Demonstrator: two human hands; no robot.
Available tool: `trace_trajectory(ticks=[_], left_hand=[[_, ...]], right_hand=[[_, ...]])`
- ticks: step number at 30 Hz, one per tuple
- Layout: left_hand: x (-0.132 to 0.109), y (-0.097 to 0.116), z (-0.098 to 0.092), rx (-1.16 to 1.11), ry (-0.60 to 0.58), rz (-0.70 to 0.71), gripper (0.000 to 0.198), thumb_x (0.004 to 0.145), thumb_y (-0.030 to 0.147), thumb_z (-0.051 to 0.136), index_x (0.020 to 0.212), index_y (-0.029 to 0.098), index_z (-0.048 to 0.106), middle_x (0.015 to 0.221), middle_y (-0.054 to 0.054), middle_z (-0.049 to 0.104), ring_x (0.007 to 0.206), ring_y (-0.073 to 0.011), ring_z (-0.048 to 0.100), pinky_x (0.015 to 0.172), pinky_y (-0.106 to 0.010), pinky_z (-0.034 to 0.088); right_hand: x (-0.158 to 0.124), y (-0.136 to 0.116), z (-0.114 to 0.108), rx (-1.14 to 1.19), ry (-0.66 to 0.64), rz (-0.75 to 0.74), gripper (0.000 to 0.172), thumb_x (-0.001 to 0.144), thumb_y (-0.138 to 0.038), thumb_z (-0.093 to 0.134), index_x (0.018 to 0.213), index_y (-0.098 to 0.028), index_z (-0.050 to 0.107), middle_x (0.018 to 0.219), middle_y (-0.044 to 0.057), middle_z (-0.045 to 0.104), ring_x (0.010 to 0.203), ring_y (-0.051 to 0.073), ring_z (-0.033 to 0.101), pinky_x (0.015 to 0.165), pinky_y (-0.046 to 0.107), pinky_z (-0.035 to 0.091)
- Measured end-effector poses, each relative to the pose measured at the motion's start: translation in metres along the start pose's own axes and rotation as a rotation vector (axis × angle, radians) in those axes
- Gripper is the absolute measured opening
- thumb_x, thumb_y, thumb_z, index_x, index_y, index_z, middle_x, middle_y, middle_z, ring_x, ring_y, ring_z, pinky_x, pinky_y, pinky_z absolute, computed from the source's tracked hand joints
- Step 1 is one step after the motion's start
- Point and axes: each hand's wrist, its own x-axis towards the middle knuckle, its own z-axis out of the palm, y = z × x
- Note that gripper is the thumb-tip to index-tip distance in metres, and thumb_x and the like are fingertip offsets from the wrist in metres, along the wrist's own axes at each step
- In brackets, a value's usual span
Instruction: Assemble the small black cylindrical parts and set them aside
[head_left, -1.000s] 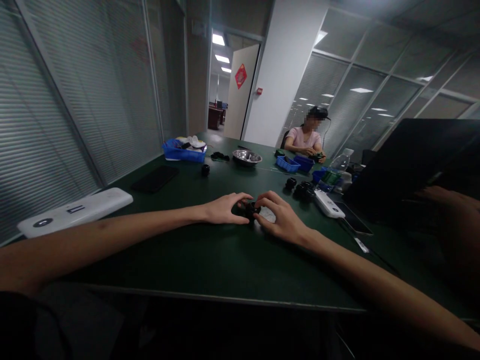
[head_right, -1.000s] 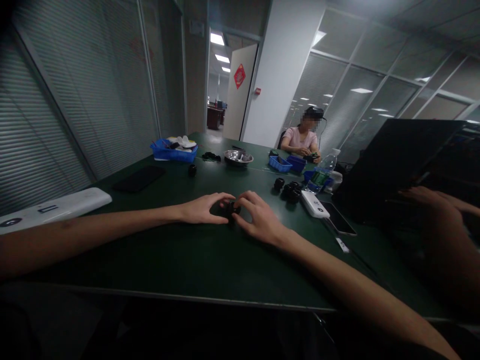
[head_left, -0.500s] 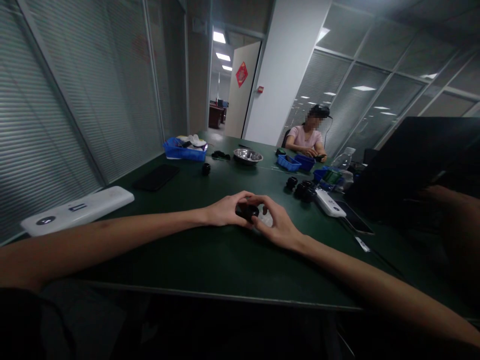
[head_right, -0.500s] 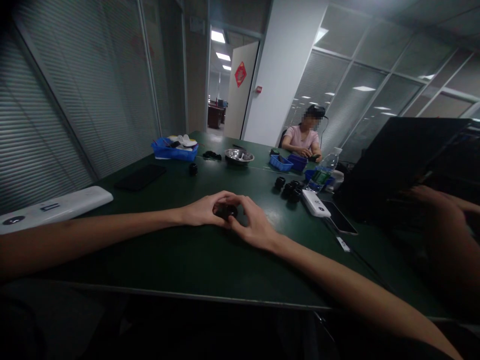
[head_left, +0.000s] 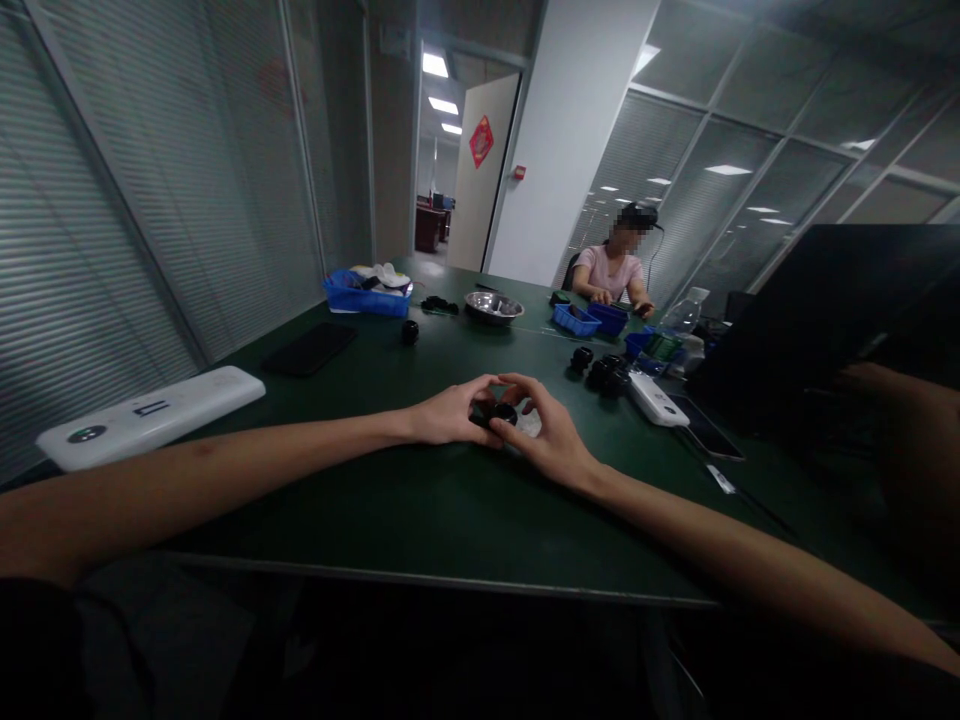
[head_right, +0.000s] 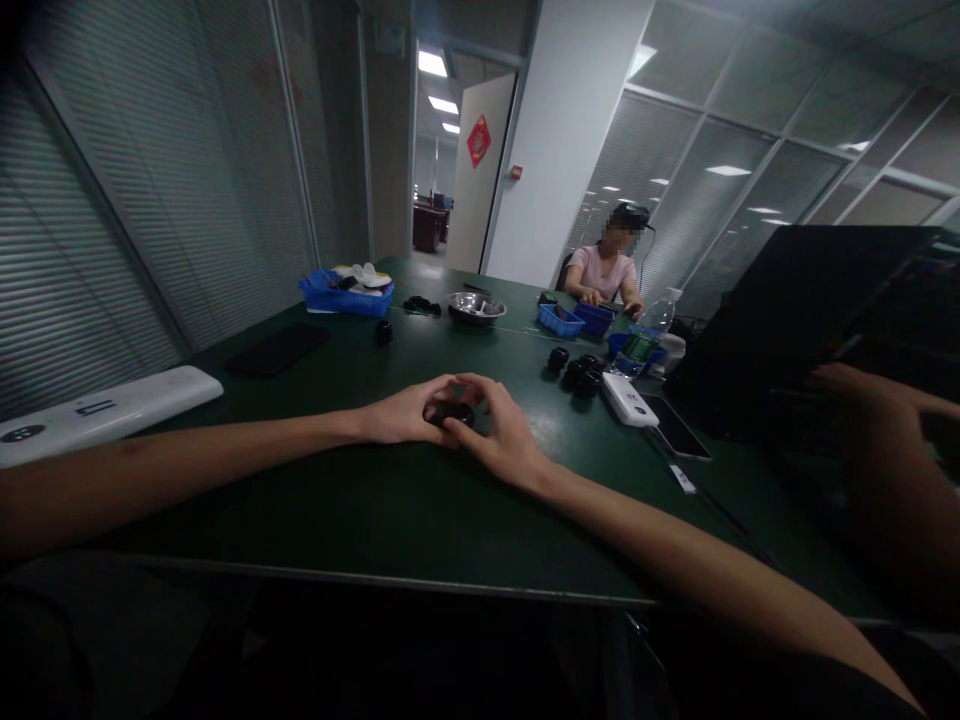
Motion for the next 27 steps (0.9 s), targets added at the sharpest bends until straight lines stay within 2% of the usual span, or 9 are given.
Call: trace_trajectory(ticks=[6, 11, 17, 22, 27], left_hand=[[0.0, 0.0, 0.0, -0.018, 0.002, 0.039, 0.085, 0.075, 0.033, 0.089, 0.147, 0.02, 0.046, 0.129, -0.014, 0.067, 0.119, -0.0312, 0.065, 0.097, -0.044, 0.049], [0.001, -0.004, 0.001, 0.009, 0.008, 0.011, 0.084, 0.074, 0.036, 0.089, 0.145, 0.017, 0.048, 0.114, -0.011, 0.07, 0.103, -0.0286, 0.069, 0.085, -0.041, 0.051], [-0.001, 0.004, 0.003, -0.107, -0.01, 0.046, 0.073, 0.074, 0.028, 0.088, 0.139, 0.018, 0.055, 0.142, -0.016, 0.062, 0.129, -0.0325, 0.06, 0.106, -0.05, 0.045], [-0.001, 0.006, 0.002, -0.104, -0.017, 0.027, 0.068, 0.076, 0.025, 0.087, 0.137, 0.017, 0.059, 0.139, -0.015, 0.065, 0.129, -0.0311, 0.062, 0.106, -0.048, 0.047], [-0.001, 0.008, -0.001, -0.006, -0.03, -0.001, 0.064, 0.077, 0.03, 0.088, 0.134, 0.015, 0.064, 0.136, -0.013, 0.068, 0.126, -0.0326, 0.064, 0.106, -0.047, 0.048]], right_hand=[[0.0, 0.001, -0.001, 0.025, -0.06, -0.064, 0.05, 0.096, -0.031, 0.064, 0.144, -0.027, 0.05, 0.126, 0.009, 0.067, 0.115, 0.028, 0.062, 0.098, 0.047, 0.051], [0.001, 0.003, 0.003, 0.0, 0.005, 0.015, 0.056, 0.091, -0.036, 0.074, 0.141, -0.024, 0.053, 0.125, 0.01, 0.065, 0.11, 0.028, 0.062, 0.096, 0.047, 0.052], [-0.001, 0.002, 0.002, 0.029, -0.05, -0.085, 0.048, 0.096, -0.032, 0.064, 0.142, -0.026, 0.051, 0.129, 0.01, 0.065, 0.116, 0.029, 0.06, 0.099, 0.049, 0.052], [0.0, 0.002, 0.002, -0.022, 0.017, -0.02, 0.051, 0.092, -0.036, 0.071, 0.139, -0.026, 0.053, 0.12, 0.009, 0.065, 0.106, 0.028, 0.062, 0.094, 0.048, 0.053], [-0.001, -0.002, -0.001, 0.006, -0.051, -0.083, 0.046, 0.097, -0.033, 0.06, 0.141, -0.026, 0.052, 0.124, 0.01, 0.065, 0.113, 0.029, 0.06, 0.098, 0.049, 0.052]])
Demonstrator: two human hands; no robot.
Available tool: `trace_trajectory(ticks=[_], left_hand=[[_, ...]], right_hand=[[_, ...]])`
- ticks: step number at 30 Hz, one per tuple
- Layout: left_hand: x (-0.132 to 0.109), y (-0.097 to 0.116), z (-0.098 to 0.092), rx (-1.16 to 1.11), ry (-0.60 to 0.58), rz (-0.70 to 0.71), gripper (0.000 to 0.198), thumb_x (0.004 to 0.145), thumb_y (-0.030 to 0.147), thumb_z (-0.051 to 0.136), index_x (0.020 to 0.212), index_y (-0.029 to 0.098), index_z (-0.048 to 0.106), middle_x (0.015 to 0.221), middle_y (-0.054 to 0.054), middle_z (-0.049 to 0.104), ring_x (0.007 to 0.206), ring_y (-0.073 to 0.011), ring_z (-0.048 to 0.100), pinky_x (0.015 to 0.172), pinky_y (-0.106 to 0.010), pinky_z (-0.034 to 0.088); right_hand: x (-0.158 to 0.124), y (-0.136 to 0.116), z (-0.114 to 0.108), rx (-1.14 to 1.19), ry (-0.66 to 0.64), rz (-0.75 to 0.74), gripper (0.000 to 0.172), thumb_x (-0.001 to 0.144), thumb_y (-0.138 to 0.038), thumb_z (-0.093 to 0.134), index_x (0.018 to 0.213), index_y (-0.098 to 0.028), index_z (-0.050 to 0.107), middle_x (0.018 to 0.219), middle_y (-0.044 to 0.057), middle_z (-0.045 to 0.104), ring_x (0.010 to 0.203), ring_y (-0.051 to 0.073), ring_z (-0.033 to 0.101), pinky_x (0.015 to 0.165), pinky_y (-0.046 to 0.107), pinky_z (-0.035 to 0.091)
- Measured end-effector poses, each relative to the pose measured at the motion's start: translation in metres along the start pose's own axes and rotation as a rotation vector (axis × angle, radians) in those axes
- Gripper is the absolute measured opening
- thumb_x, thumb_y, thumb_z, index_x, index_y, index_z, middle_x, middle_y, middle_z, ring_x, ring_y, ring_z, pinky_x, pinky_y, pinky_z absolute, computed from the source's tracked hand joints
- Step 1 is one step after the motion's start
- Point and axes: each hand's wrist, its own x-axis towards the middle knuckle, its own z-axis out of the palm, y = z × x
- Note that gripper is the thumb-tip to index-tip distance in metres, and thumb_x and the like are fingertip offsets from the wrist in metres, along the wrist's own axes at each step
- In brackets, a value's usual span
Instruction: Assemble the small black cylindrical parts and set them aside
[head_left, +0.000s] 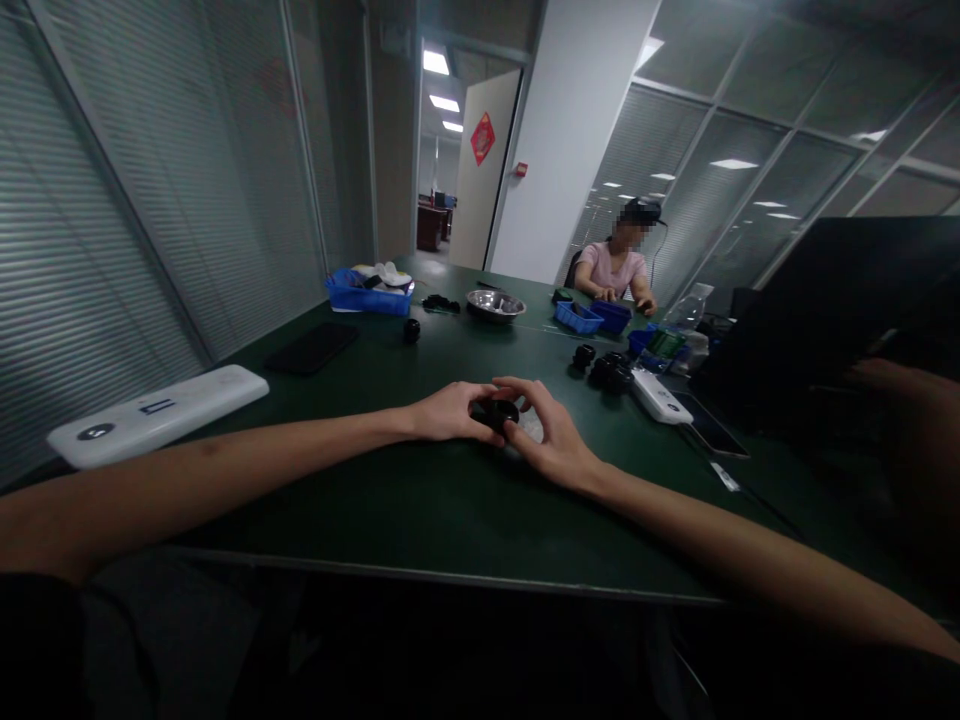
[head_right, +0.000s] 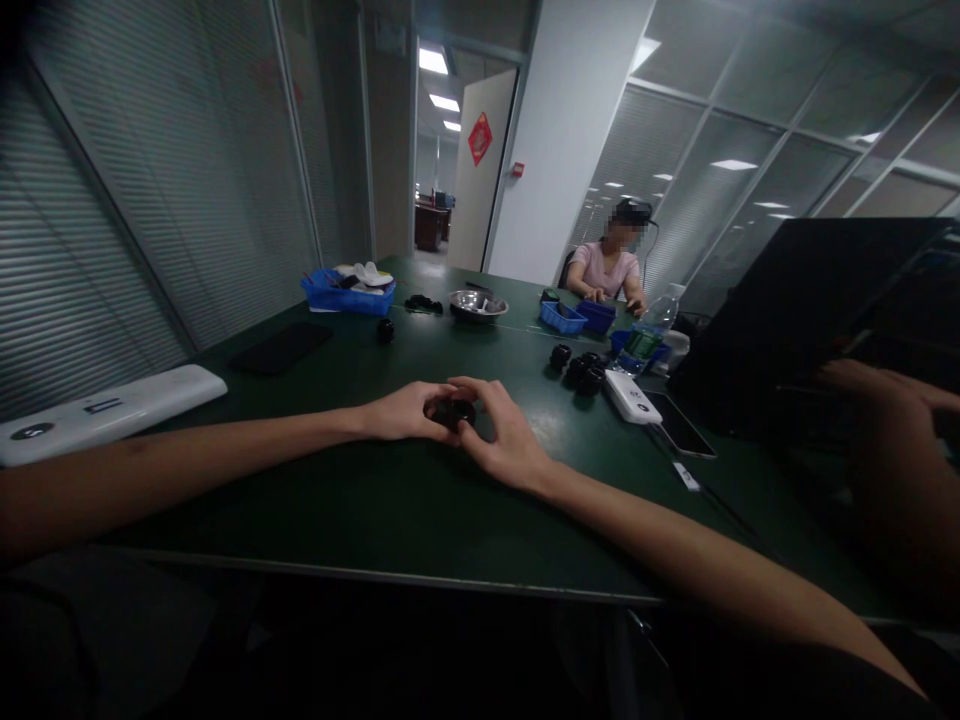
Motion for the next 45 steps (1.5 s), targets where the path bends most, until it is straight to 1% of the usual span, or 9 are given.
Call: trace_trajectory(ticks=[6, 10, 13, 16, 27, 31, 37, 42, 45], left_hand=[[0.0007, -0.0038, 0.0013, -0.05, 0.008, 0.015, 0.071, 0.075, 0.029, 0.089, 0.139, 0.016, 0.061, 0.141, -0.015, 0.065, 0.128, -0.0323, 0.063, 0.107, -0.048, 0.046], [0.0018, -0.0079, 0.0031, -0.135, 0.018, 0.038, 0.078, 0.072, 0.024, 0.089, 0.142, 0.018, 0.055, 0.143, -0.016, 0.063, 0.131, -0.033, 0.061, 0.11, -0.051, 0.045], [0.0017, -0.0091, 0.0029, -0.14, 0.017, 0.03, 0.08, 0.072, 0.025, 0.09, 0.144, 0.019, 0.054, 0.146, -0.016, 0.061, 0.134, -0.0333, 0.059, 0.112, -0.053, 0.043], [0.0007, -0.0078, 0.0023, -0.13, 0.013, 0.041, 0.078, 0.074, 0.026, 0.089, 0.144, 0.019, 0.054, 0.144, -0.016, 0.062, 0.132, -0.0324, 0.06, 0.111, -0.052, 0.044], [0.0008, -0.0089, 0.0031, -0.108, 0.013, 0.058, 0.077, 0.076, 0.028, 0.088, 0.144, 0.019, 0.053, 0.144, -0.017, 0.061, 0.135, -0.0335, 0.058, 0.112, -0.054, 0.043], [0.0004, -0.0082, 0.0033, -0.112, 0.01, 0.09, 0.075, 0.076, 0.026, 0.088, 0.142, 0.019, 0.054, 0.145, -0.015, 0.06, 0.137, -0.0314, 0.056, 0.116, -0.052, 0.041], [0.0009, -0.0081, 0.0037, -0.115, -0.013, 0.044, 0.08, 0.078, 0.025, 0.086, 0.147, 0.019, 0.048, 0.147, -0.017, 0.059, 0.136, -0.0341, 0.057, 0.113, -0.054, 0.044], [0.0003, -0.0048, 0.0034, -0.077, 0.005, 0.065, 0.075, 0.076, 0.028, 0.087, 0.143, 0.018, 0.052, 0.145, -0.017, 0.06, 0.137, -0.0344, 0.057, 0.114, -0.054, 0.042], [-0.0002, -0.004, 0.0031, -0.073, -0.01, 0.051, 0.079, 0.077, 0.028, 0.086, 0.146, 0.019, 0.049, 0.149, -0.017, 0.057, 0.138, -0.0344, 0.056, 0.113, -0.054, 0.042]], right_hand=[[0.0001, 0.0025, 0.0017, -0.065, 0.073, 0.042, 0.048, 0.094, -0.038, 0.07, 0.138, -0.025, 0.055, 0.119, 0.01, 0.065, 0.107, 0.03, 0.061, 0.093, 0.048, 0.053], [0.0001, 0.0032, 0.0017, 0.001, 0.005, -0.048, 0.043, 0.098, -0.034, 0.06, 0.14, -0.027, 0.053, 0.126, 0.01, 0.066, 0.114, 0.03, 0.06, 0.097, 0.05, 0.051], [0.0012, 0.0028, 0.0016, -0.01, 0.023, -0.023, 0.042, 0.097, -0.034, 0.061, 0.139, -0.026, 0.055, 0.124, 0.01, 0.066, 0.113, 0.03, 0.06, 0.096, 0.049, 0.052], [0.0024, 0.0034, 0.0017, -0.004, 0.053, 0.037, 0.043, 0.096, -0.036, 0.065, 0.137, -0.026, 0.056, 0.122, 0.009, 0.066, 0.108, 0.029, 0.062, 0.094, 0.048, 0.053], [0.002, 0.0015, 0.0007, -0.024, 0.058, 0.04, 0.043, 0.094, -0.034, 0.065, 0.136, -0.026, 0.058, 0.118, 0.009, 0.068, 0.104, 0.029, 0.062, 0.09, 0.047, 0.052], [0.002, 0.0001, -0.0001, 0.025, 0.007, -0.022, 0.039, 0.097, -0.03, 0.059, 0.136, -0.026, 0.058, 0.121, 0.008, 0.069, 0.111, 0.029, 0.061, 0.096, 0.047, 0.051], [0.0017, 0.0042, 0.0022, -0.021, 0.073, 0.078, 0.048, 0.091, -0.037, 0.071, 0.136, -0.024, 0.057, 0.121, 0.01, 0.066, 0.108, 0.029, 0.063, 0.093, 0.046, 0.052], [0.0007, 0.003, -0.0009, 0.06, -0.02, 0.007, 0.046, 0.095, -0.031, 0.061, 0.14, -0.024, 0.054, 0.124, 0.01, 0.067, 0.113, 0.029, 0.063, 0.097, 0.048, 0.052], [0.0008, 0.0021, -0.0014, 0.04, 0.02, 0.044, 0.048, 0.094, -0.032, 0.066, 0.139, -0.024, 0.055, 0.126, 0.01, 0.065, 0.115, 0.029, 0.062, 0.097, 0.048, 0.053]])
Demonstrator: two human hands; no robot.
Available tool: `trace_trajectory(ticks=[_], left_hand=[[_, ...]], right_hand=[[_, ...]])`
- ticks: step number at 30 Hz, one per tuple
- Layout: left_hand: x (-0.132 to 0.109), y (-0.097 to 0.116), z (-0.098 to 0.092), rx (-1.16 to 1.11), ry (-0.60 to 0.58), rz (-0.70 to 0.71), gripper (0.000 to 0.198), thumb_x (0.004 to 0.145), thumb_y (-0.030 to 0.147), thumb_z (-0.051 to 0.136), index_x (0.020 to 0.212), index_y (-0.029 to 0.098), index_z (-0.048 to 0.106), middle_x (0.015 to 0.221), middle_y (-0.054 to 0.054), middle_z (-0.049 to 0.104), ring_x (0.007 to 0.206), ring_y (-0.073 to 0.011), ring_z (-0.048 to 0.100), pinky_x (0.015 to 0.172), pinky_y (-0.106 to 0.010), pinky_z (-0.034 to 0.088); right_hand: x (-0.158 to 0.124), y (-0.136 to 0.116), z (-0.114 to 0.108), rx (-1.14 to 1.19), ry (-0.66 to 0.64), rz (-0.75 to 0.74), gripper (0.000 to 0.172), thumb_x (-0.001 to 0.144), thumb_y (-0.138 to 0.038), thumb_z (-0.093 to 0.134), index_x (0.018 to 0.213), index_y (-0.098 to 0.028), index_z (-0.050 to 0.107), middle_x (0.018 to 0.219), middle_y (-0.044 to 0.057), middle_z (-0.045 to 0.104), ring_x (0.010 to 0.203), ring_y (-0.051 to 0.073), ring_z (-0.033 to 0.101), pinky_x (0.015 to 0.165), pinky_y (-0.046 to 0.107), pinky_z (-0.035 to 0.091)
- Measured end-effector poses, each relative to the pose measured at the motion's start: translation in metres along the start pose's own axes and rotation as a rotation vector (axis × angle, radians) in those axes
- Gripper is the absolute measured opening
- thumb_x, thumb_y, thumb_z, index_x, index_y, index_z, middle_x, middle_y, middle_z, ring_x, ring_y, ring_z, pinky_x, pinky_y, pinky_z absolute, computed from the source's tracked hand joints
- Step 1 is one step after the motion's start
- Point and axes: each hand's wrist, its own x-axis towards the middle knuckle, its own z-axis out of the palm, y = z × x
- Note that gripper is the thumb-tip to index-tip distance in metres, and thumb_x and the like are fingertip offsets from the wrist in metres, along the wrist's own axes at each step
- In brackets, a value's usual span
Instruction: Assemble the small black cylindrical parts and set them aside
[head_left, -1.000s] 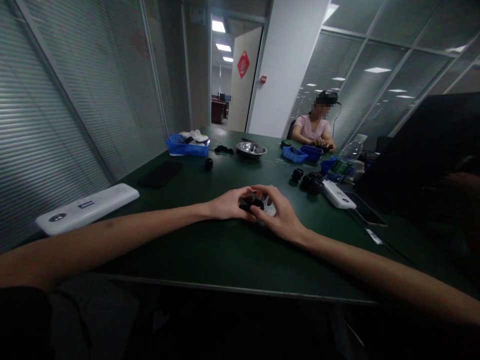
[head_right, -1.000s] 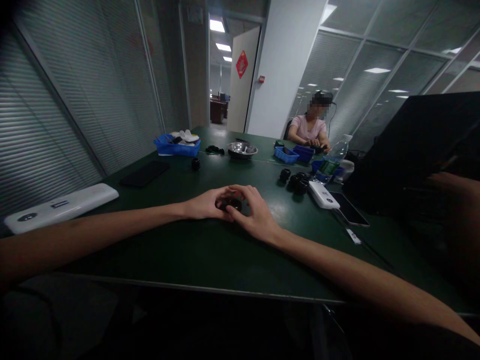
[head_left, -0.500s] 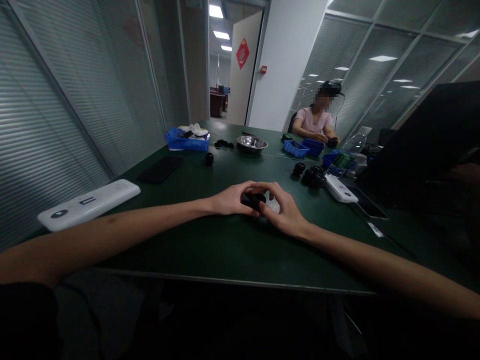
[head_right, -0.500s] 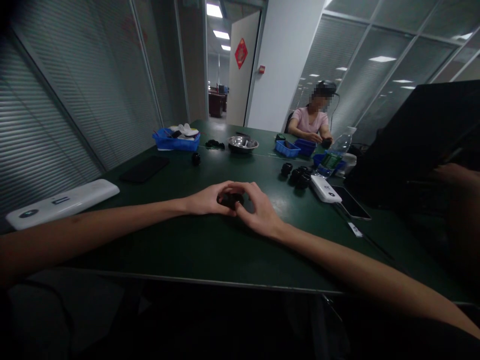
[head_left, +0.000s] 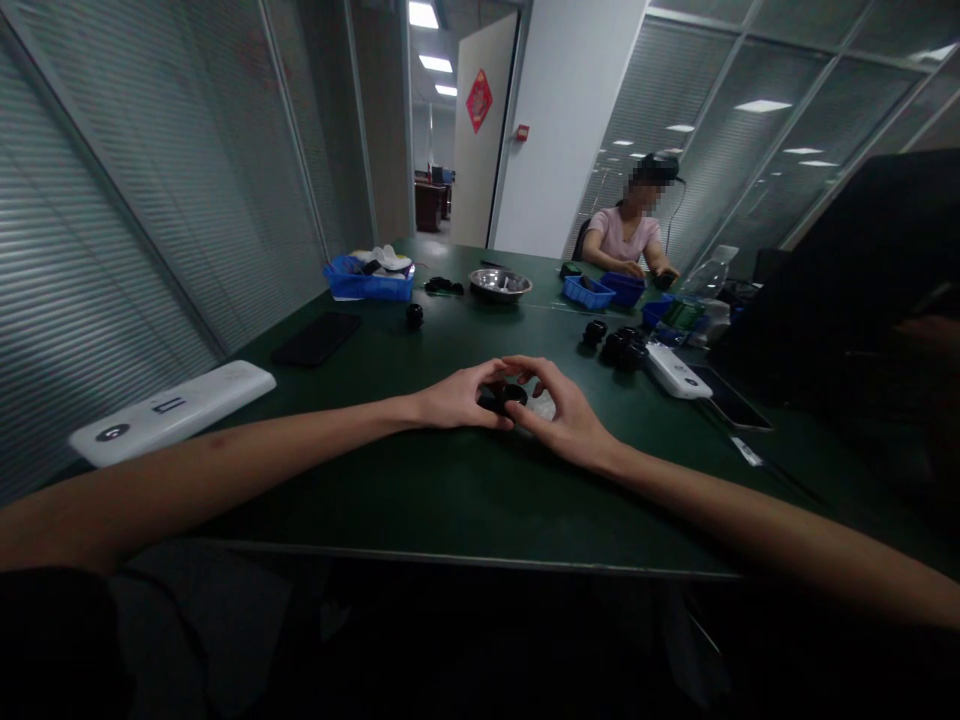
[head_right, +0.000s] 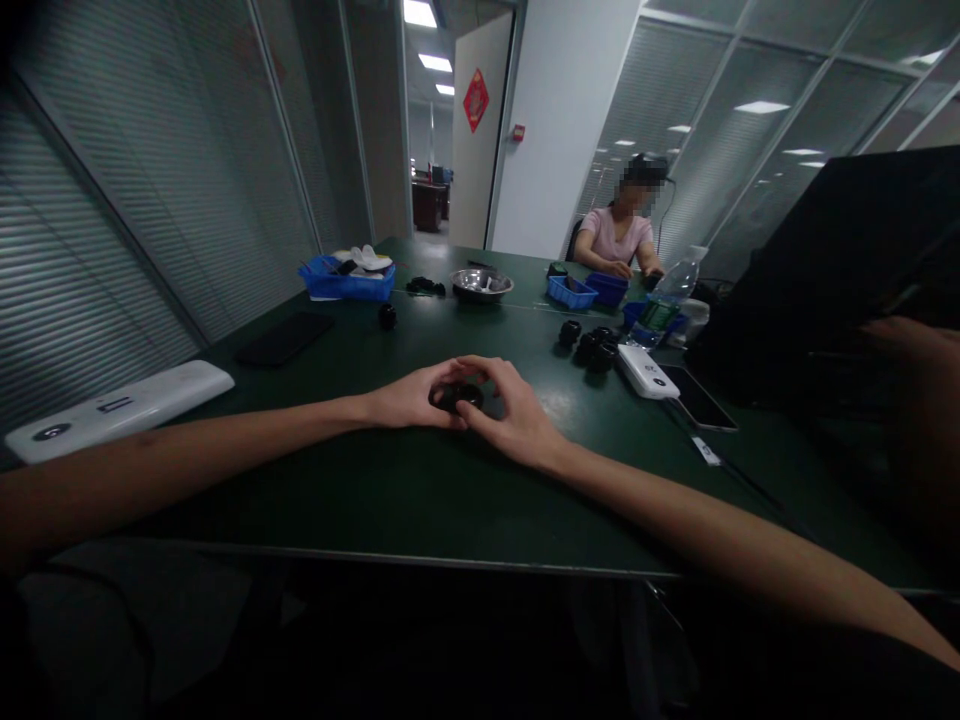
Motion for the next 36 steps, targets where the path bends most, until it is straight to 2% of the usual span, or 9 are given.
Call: trace_trajectory(ticks=[3, 8, 14, 18, 23, 29, 33, 36], left_hand=[[-0.0004, -0.0007, -0.0003, -0.032, -0.009, 0.001, 0.081, 0.078, 0.027, 0.085, 0.149, 0.02, 0.046, 0.148, -0.016, 0.058, 0.137, -0.0336, 0.057, 0.113, -0.053, 0.044], [-0.0006, 0.0006, -0.0011, 0.025, -0.009, 0.005, 0.079, 0.079, 0.027, 0.085, 0.148, 0.018, 0.047, 0.149, -0.018, 0.057, 0.138, -0.0348, 0.055, 0.115, -0.055, 0.041], [-0.0004, -0.0009, -0.0001, -0.027, -0.031, 0.021, 0.077, 0.082, 0.025, 0.082, 0.149, 0.018, 0.045, 0.145, -0.017, 0.059, 0.135, -0.0326, 0.058, 0.112, -0.052, 0.045], [-0.0011, -0.0026, -0.0014, 0.031, -0.011, 0.001, 0.078, 0.079, 0.029, 0.085, 0.147, 0.018, 0.048, 0.144, -0.017, 0.059, 0.134, -0.0333, 0.058, 0.112, -0.052, 0.045], [-0.001, -0.0056, -0.0013, 0.044, -0.017, 0.01, 0.079, 0.081, 0.029, 0.083, 0.15, 0.02, 0.045, 0.142, -0.015, 0.061, 0.132, -0.0328, 0.06, 0.111, -0.053, 0.045], [-0.0009, -0.0041, -0.0003, 0.016, -0.005, 0.008, 0.078, 0.079, 0.031, 0.085, 0.147, 0.02, 0.047, 0.147, -0.016, 0.059, 0.136, -0.0329, 0.058, 0.115, -0.053, 0.043], [-0.0016, -0.0032, -0.0013, 0.063, -0.008, -0.007, 0.08, 0.08, 0.032, 0.084, 0.148, 0.019, 0.045, 0.143, -0.017, 0.06, 0.131, -0.0332, 0.061, 0.109, -0.052, 0.046], [-0.0017, -0.004, -0.0014, 0.061, 0.001, -0.021, 0.079, 0.08, 0.031, 0.084, 0.148, 0.018, 0.046, 0.143, -0.017, 0.061, 0.131, -0.0332, 0.06, 0.11, -0.052, 0.046]], right_hand=[[-0.0004, 0.0017, 0.0011, -0.02, 0.028, 0.049, 0.051, 0.092, -0.034, 0.071, 0.139, -0.024, 0.055, 0.123, 0.011, 0.066, 0.109, 0.029, 0.064, 0.092, 0.047, 0.054], [-0.0021, 0.0036, 0.0008, 0.038, -0.029, -0.024, 0.048, 0.095, -0.029, 0.062, 0.141, -0.026, 0.053, 0.128, 0.01, 0.066, 0.117, 0.029, 0.063, 0.099, 0.049, 0.052], [-0.0012, 0.0032, 0.0006, -0.004, 0.031, 0.022, 0.05, 0.093, -0.035, 0.07, 0.139, -0.024, 0.055, 0.122, 0.01, 0.066, 0.107, 0.028, 0.063, 0.09, 0.045, 0.054], [-0.0015, 0.0015, -0.001, 0.043, -0.017, -0.037, 0.045, 0.096, -0.032, 0.061, 0.14, -0.025, 0.054, 0.126, 0.009, 0.065, 0.114, 0.028, 0.061, 0.096, 0.048, 0.052], [-0.0012, 0.0018, 0.0004, -0.021, 0.059, 0.027, 0.054, 0.09, -0.034, 0.072, 0.14, -0.025, 0.053, 0.126, 0.01, 0.063, 0.112, 0.029, 0.061, 0.095, 0.047, 0.052], [-0.0016, 0.0012, 0.0006, 0.024, -0.025, -0.037, 0.049, 0.093, -0.025, 0.061, 0.141, -0.027, 0.05, 0.125, 0.009, 0.065, 0.116, 0.028, 0.062, 0.098, 0.049, 0.052], [-0.0012, 0.0009, 0.0009, -0.03, 0.02, -0.007, 0.051, 0.092, -0.033, 0.071, 0.139, -0.025, 0.053, 0.124, 0.011, 0.063, 0.112, 0.029, 0.061, 0.097, 0.05, 0.052], [-0.0013, 0.0011, 0.0019, -0.016, 0.005, -0.015, 0.052, 0.091, -0.029, 0.07, 0.139, -0.024, 0.052, 0.122, 0.01, 0.064, 0.11, 0.028, 0.062, 0.095, 0.049, 0.054]])
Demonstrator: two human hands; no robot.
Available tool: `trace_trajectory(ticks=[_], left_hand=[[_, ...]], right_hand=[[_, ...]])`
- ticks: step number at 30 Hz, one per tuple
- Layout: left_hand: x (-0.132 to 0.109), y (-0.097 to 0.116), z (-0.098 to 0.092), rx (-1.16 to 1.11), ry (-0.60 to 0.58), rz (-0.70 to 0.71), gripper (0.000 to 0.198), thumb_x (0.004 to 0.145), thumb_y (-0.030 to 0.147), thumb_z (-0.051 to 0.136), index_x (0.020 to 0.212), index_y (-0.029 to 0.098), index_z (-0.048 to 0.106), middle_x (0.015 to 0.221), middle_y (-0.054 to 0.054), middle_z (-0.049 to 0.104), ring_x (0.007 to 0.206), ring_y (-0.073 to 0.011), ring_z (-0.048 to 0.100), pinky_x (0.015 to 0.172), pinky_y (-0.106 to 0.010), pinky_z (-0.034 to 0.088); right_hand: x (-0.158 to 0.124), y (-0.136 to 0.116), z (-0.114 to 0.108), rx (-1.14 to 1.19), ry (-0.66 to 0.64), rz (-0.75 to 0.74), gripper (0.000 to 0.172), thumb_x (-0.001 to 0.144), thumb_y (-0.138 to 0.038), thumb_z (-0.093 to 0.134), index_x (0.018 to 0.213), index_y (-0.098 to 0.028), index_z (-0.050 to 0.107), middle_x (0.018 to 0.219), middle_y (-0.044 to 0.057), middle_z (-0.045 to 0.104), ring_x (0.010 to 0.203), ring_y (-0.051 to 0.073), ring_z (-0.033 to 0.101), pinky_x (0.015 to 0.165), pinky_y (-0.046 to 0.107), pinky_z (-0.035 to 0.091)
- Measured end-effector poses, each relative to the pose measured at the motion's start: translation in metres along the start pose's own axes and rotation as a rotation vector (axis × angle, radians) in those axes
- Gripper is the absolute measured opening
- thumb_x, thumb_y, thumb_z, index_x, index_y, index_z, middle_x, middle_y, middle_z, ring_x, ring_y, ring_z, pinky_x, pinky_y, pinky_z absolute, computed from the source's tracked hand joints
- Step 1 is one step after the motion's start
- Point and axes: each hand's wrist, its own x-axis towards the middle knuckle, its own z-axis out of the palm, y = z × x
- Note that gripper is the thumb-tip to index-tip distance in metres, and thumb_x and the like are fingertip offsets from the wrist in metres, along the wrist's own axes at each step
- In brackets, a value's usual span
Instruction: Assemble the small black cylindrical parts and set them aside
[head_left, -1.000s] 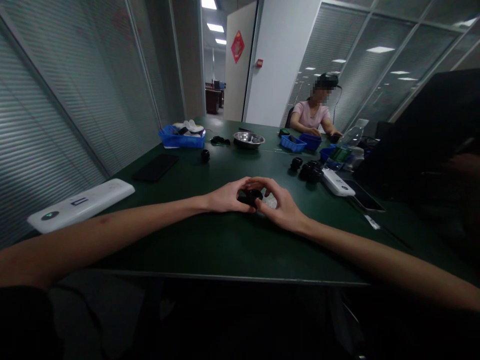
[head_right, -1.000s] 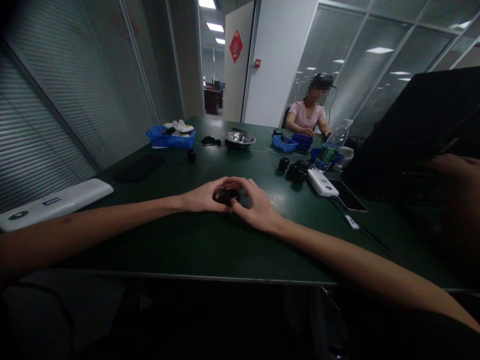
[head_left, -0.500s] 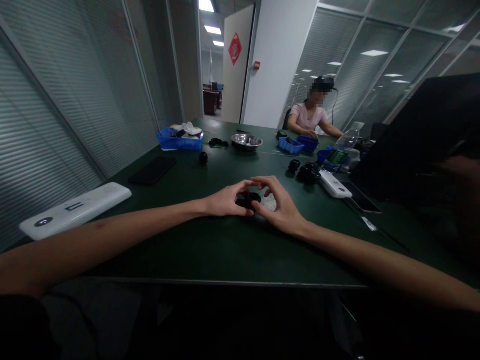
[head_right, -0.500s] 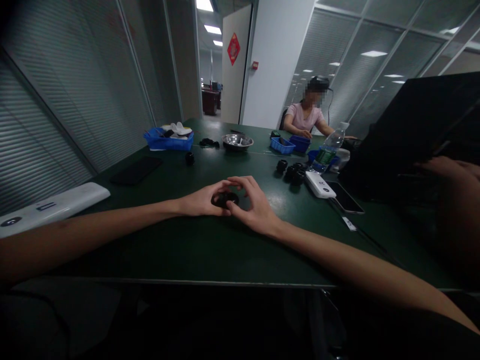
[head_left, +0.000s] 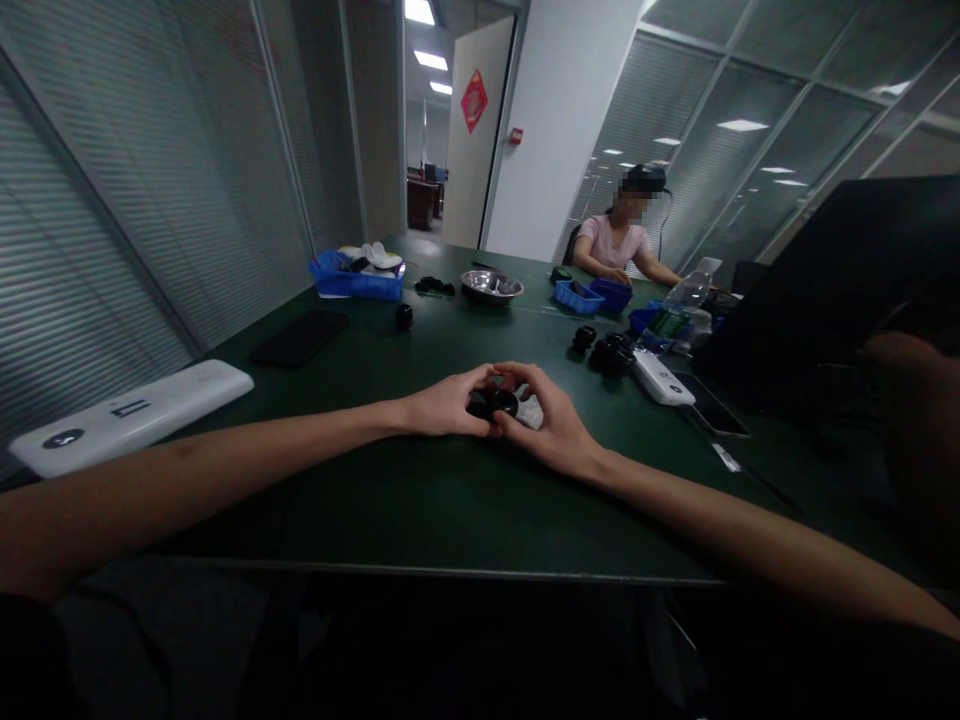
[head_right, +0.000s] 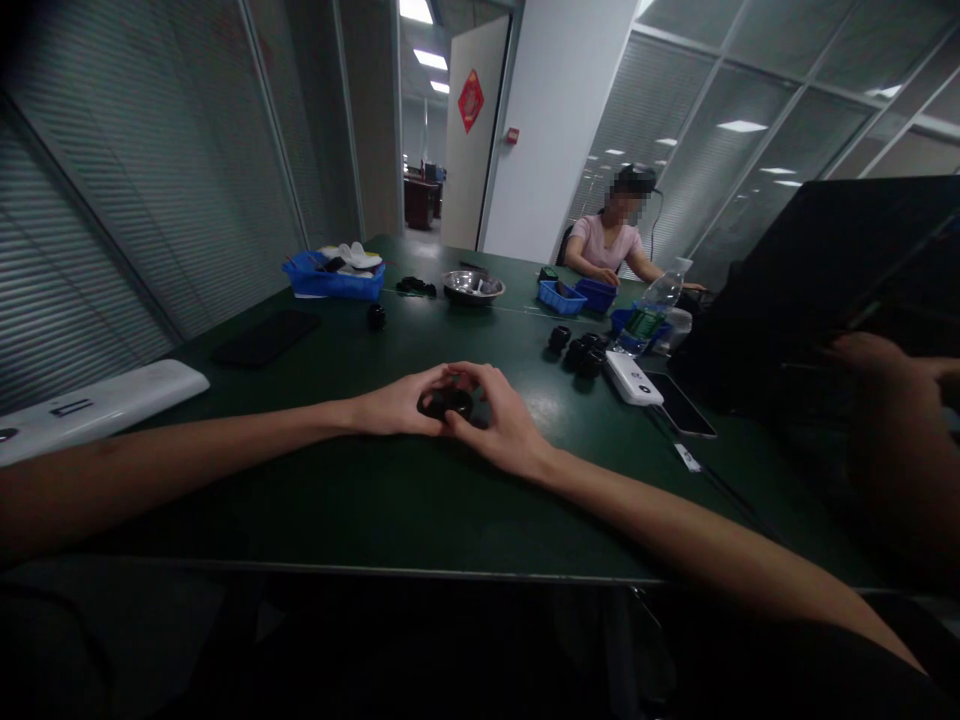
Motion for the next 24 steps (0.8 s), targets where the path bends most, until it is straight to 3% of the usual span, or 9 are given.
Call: trace_trajectory(ticks=[3, 8, 13, 18, 24], left_hand=[[-0.0001, 0.0004, 0.0005, -0.015, 0.011, 0.006, 0.08, 0.078, 0.031, 0.085, 0.147, 0.018, 0.047, 0.146, -0.017, 0.058, 0.135, -0.0336, 0.057, 0.114, -0.053, 0.042], [-0.0007, 0.0011, 0.0014, -0.019, 0.001, 0.0, 0.08, 0.079, 0.033, 0.084, 0.149, 0.021, 0.045, 0.142, -0.015, 0.061, 0.13, -0.0332, 0.06, 0.11, -0.054, 0.045], [-0.001, 0.0011, -0.0003, 0.001, 0.003, 0.025, 0.079, 0.079, 0.032, 0.084, 0.148, 0.02, 0.047, 0.145, -0.015, 0.059, 0.134, -0.0332, 0.057, 0.112, -0.053, 0.043], [-0.0011, 0.0042, -0.0011, 0.032, -0.011, 0.007, 0.079, 0.08, 0.033, 0.083, 0.149, 0.02, 0.046, 0.139, -0.016, 0.063, 0.129, -0.0341, 0.061, 0.109, -0.053, 0.046], [-0.0006, 0.0045, 0.0002, 0.014, 0.001, 0.015, 0.078, 0.079, 0.03, 0.083, 0.147, 0.019, 0.047, 0.146, -0.017, 0.059, 0.136, -0.0343, 0.057, 0.113, -0.053, 0.043]], right_hand=[[-0.0005, 0.0, 0.0003, 0.037, -0.032, -0.045, 0.052, 0.091, -0.021, 0.064, 0.142, -0.025, 0.05, 0.127, 0.01, 0.064, 0.116, 0.028, 0.061, 0.1, 0.049, 0.052], [-0.0003, 0.0012, 0.0004, -0.005, 0.011, 0.006, 0.052, 0.093, -0.032, 0.07, 0.141, -0.023, 0.051, 0.124, 0.011, 0.063, 0.111, 0.028, 0.061, 0.096, 0.048, 0.053], [-0.0006, -0.0005, -0.0018, 0.039, -0.052, -0.037, 0.052, 0.095, -0.026, 0.061, 0.146, -0.026, 0.047, 0.13, 0.01, 0.064, 0.115, 0.029, 0.061, 0.099, 0.05, 0.052], [-0.0016, -0.0016, -0.0023, -0.03, 0.018, 0.024, 0.054, 0.092, -0.033, 0.07, 0.142, -0.023, 0.051, 0.122, 0.011, 0.064, 0.11, 0.029, 0.061, 0.096, 0.049, 0.052], [-0.0015, -0.0015, -0.0029, 0.018, -0.067, -0.04, 0.055, 0.091, -0.023, 0.06, 0.145, -0.024, 0.049, 0.13, 0.011, 0.064, 0.115, 0.03, 0.06, 0.097, 0.051, 0.05]])
